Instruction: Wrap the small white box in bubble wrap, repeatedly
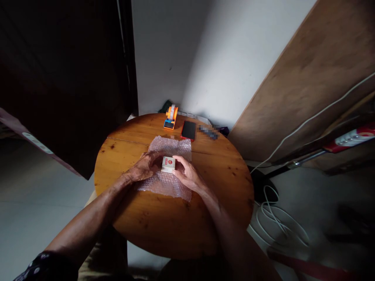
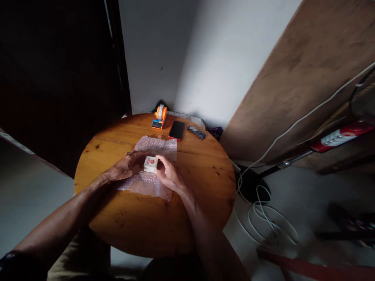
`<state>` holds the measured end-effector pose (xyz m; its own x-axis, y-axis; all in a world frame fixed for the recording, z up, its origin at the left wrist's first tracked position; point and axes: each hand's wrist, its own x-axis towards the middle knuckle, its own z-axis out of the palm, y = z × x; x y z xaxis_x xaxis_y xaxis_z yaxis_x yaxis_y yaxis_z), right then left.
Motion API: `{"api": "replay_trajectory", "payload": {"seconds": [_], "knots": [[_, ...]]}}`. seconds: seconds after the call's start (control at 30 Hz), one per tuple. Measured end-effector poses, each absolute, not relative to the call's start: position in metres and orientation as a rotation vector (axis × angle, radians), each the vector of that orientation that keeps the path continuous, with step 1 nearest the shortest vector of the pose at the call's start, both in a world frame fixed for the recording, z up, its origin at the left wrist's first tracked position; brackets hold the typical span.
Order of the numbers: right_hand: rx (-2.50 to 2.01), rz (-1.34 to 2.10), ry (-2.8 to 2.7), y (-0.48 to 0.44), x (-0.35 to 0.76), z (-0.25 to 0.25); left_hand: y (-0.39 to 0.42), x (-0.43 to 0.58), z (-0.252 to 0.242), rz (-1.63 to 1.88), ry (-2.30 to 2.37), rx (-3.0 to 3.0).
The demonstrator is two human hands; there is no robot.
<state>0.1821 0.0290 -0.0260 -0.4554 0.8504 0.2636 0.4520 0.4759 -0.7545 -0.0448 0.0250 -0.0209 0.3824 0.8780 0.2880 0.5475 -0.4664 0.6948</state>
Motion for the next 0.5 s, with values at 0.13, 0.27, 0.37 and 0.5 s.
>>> {"api": "replay_trajectory", "payload": {"seconds": [0.13, 0.27, 0.37, 0.5], "knots": [[-1.08, 0.816, -2.087, 0.0283, 0.1822, -0.027, 0.0259, -0.0454, -0.0197, 0.91, 1.136, 2.117], [-1.101, 0.81, -2.088, 0.0278, 0.1824, -0.0266, 0.0252, -0.045, -0.0191, 0.916, 1.1, 2.081], [-1.093, 0.835, -2.085, 0.0278, 0.1822, -0.0272, 0.0243, -0.0444, -0.0208, 0.911, 1.069, 2.011], [-1.087, 0.821, -2.106, 0.0269, 0.1824, -0.0267, 0.0242, -0.0436, -0.0218, 0.915, 1.045, 2.011]]}}
